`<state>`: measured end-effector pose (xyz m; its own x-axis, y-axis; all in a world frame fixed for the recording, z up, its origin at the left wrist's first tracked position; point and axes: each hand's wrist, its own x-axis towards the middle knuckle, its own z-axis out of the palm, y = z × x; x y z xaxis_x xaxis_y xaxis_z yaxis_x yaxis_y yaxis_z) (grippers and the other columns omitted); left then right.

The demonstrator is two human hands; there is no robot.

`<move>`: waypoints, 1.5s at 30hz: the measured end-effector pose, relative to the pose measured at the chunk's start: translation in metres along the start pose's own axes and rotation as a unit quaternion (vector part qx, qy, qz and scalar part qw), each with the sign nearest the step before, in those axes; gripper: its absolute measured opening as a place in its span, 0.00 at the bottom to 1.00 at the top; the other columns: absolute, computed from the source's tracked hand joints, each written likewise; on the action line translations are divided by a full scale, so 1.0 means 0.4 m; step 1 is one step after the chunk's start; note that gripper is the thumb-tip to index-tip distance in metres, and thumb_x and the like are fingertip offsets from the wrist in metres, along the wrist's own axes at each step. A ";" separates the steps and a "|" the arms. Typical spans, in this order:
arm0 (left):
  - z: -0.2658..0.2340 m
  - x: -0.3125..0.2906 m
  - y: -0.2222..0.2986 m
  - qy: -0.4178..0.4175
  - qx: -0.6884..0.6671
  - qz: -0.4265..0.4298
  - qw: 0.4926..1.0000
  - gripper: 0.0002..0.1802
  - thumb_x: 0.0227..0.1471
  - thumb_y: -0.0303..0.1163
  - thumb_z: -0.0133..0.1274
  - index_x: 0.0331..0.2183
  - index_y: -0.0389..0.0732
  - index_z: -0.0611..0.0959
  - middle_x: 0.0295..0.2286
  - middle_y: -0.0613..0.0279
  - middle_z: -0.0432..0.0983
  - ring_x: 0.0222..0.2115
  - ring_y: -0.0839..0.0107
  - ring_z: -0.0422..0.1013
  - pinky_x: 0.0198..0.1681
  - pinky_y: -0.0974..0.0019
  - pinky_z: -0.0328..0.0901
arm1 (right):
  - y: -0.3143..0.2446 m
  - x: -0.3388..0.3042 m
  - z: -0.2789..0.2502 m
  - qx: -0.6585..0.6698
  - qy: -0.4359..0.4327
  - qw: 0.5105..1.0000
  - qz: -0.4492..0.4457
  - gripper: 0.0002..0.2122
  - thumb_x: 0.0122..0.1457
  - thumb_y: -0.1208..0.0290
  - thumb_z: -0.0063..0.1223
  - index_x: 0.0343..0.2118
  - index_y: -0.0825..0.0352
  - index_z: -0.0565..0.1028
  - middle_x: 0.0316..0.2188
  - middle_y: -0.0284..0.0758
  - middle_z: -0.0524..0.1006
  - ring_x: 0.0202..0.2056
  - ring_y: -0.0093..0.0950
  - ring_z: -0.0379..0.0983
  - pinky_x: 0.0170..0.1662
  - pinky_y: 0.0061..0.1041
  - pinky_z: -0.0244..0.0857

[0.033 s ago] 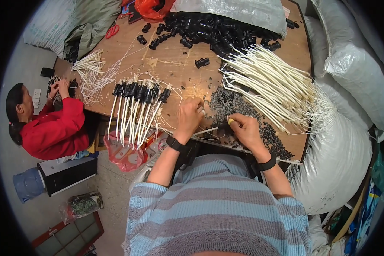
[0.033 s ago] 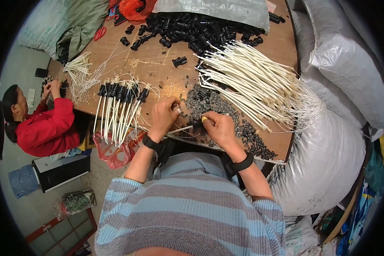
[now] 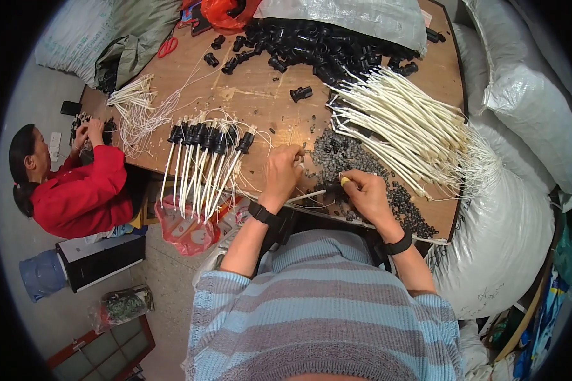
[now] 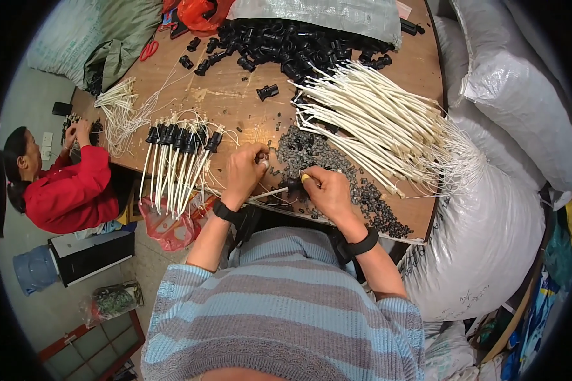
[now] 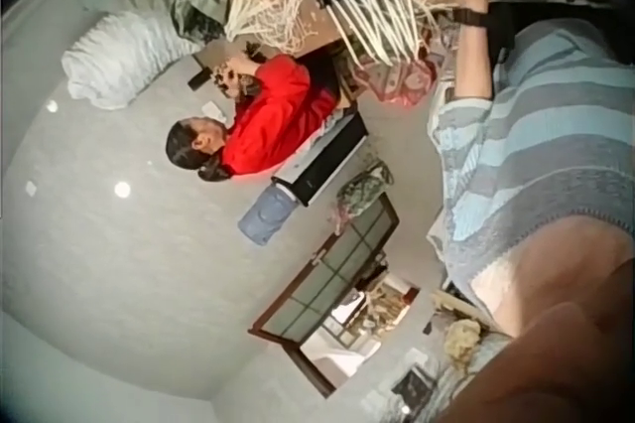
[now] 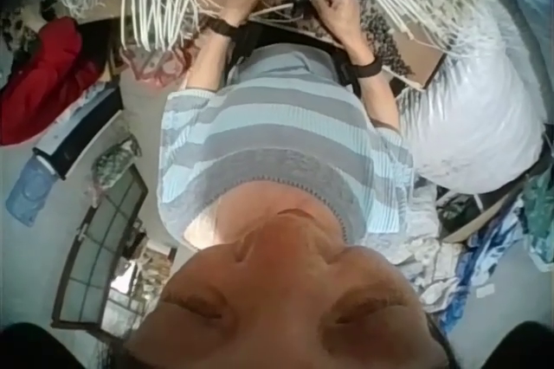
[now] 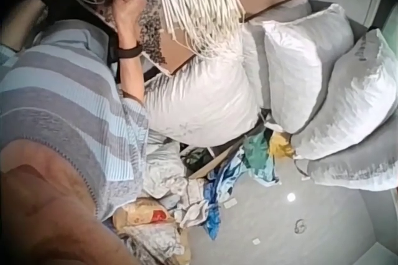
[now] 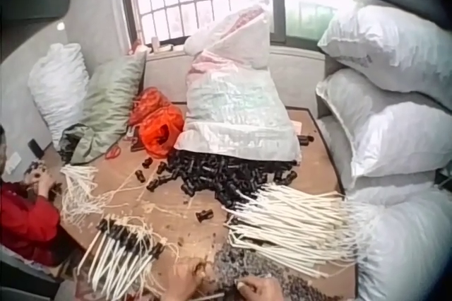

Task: The person picks up a white tube and a black connector, fits them together by hand, and then slides a small metal ring over the joint. They repeat this process for each assembly, handling components from the piles on the workspace.

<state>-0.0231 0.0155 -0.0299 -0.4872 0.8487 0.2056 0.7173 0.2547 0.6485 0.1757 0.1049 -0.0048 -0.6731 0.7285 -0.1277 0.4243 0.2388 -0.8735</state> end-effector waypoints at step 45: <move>0.028 -0.021 0.124 0.031 -0.209 -0.056 0.976 0.05 0.37 0.20 0.55 0.24 0.36 0.80 0.21 0.62 0.73 0.22 0.71 0.69 0.27 0.70 0.63 | 0.002 0.010 0.015 0.188 0.028 0.982 -0.010 0.07 0.51 0.72 0.61 0.33 0.64 0.79 0.13 0.33 0.71 0.15 0.18 0.67 0.19 0.23 0.57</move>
<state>0.0224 0.0262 -0.0078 -0.5896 0.7935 0.1511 0.3973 0.1220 0.9095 0.1696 0.1042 -0.0089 -0.6393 0.7634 -0.0924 0.1502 0.0062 -0.9886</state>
